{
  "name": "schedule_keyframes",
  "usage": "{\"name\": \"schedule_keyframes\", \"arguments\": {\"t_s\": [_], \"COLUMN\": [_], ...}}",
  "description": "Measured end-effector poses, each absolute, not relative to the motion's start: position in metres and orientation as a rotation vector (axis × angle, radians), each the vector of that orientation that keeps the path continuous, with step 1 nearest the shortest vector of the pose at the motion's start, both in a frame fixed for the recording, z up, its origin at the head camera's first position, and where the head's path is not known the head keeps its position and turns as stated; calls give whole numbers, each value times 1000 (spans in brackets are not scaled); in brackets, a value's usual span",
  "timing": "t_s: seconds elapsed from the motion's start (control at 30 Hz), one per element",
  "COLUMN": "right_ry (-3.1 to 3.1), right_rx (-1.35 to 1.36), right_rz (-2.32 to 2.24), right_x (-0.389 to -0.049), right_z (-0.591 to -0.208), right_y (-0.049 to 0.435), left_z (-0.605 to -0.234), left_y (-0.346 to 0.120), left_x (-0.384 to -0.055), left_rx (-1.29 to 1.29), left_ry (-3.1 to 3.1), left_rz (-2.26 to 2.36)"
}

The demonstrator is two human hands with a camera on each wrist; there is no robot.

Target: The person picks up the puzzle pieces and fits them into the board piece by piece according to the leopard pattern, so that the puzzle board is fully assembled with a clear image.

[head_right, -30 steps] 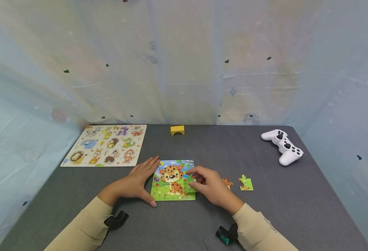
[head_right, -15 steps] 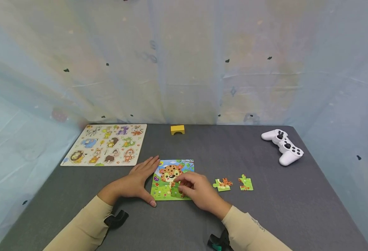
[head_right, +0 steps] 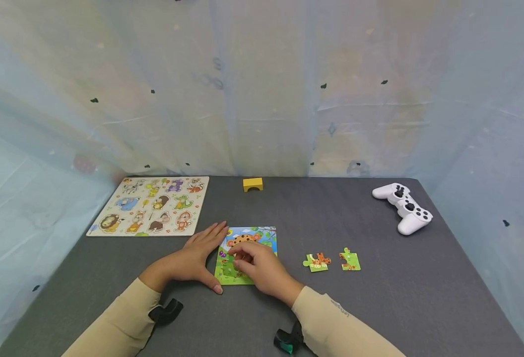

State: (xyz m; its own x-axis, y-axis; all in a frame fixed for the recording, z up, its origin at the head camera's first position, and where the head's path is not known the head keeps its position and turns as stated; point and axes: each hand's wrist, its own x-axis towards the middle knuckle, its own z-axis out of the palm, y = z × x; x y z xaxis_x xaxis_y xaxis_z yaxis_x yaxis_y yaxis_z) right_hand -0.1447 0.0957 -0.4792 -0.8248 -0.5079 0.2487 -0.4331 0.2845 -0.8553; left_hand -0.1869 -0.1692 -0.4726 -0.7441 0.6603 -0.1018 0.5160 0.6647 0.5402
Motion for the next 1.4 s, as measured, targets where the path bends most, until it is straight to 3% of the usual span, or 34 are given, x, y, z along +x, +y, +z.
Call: {"name": "schedule_keyframes", "arguments": {"t_s": [0.7,1.4], "right_ry": [2733,2286], "right_rx": [-1001,-841], "right_rz": [-1113,-1757], "right_x": [-142,-143], "right_z": [-478,-465], "right_y": [84,114], "left_z": [-474,-476], "left_y": [-169,-169], "left_x": [-187,-189], "left_rx": [930,927], "left_ry": [2606,2607], "left_rz": [684,706]}}
